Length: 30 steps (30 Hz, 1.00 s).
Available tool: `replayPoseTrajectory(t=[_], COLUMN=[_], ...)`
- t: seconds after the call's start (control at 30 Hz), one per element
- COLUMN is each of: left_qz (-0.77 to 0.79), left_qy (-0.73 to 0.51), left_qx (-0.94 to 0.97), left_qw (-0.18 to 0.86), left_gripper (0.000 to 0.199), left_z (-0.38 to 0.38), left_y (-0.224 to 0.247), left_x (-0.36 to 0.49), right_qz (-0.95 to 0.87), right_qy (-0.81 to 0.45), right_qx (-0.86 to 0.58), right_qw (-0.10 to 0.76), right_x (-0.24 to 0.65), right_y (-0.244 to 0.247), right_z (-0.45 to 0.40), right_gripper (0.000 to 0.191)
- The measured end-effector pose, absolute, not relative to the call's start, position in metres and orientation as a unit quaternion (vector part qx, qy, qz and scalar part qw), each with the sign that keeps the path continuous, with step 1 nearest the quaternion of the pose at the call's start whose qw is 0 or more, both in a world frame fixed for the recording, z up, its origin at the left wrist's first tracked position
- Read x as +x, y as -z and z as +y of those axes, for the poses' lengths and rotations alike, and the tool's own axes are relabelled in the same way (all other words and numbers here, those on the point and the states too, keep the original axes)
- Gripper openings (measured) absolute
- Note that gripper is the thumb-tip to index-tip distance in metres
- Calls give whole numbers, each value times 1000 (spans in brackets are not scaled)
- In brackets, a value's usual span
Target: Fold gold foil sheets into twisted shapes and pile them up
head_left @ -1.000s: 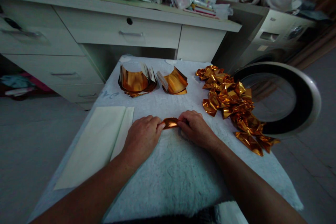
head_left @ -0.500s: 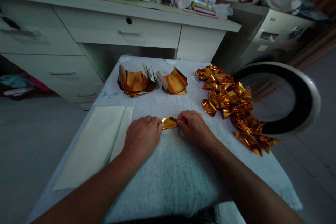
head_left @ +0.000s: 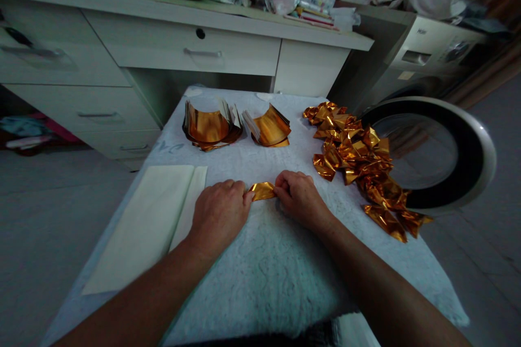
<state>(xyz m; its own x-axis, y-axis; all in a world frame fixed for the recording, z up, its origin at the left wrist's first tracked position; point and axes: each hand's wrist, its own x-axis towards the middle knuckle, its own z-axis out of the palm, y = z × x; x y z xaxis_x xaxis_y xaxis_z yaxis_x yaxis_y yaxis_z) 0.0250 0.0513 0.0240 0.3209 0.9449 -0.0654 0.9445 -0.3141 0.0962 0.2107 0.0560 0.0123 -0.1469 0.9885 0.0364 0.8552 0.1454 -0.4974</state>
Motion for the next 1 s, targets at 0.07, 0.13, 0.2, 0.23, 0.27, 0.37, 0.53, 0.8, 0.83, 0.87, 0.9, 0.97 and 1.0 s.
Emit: replayPoseTrajectory(t=[0.07,0.13,0.2,0.23,0.27,0.37,0.53,0.8,0.83,0.87,0.9,0.97,1.0], left_qz=[582,582,584,584,585,568,495,483,485,488,493,505,512], left_qy=[-3,-10,-26,-35,-45,-86,-185,-187,-184,-179,-173,-160,-153], left_qx=[811,810,809,808,807,815,838,835,834,833,833,829,828], left_qw=[61,64,68,70,72,78,135,184,187,187,185,178,173], left_gripper=[31,29,24,21,18,10,23,36,37,39,39,40,39], left_z=[52,52,52,52,52,53,56,57,57,57,57,57,56], left_y=[-24,-23,-21,-20,-18,-11,3,1,0,-1,-1,-2,-2], left_x=[25,24,23,22,22,20,17,16,16,16,15,15,14], right_qz=[-733,-732,-731,-731,-731,-733,-761,-798,-795,-792,-788,-782,-781], right_qy=[-183,-183,-180,-178,-177,-173,-169,-157,-154,-150,-145,-135,-130], right_qx=[-629,-629,-631,-632,-633,-632,-591,-552,-558,-565,-573,-587,-593], right_qw=[184,187,188,186,183,185,206,183,182,178,173,158,150], right_x=[210,210,210,209,209,209,210,205,203,201,199,194,193], right_y=[-12,-12,-12,-12,-12,-11,-9,-13,-14,-16,-17,-19,-19], right_z=[56,55,55,55,55,55,54,50,49,48,48,47,47], right_gripper=[6,6,6,6,5,4,13,20,16,13,13,16,17])
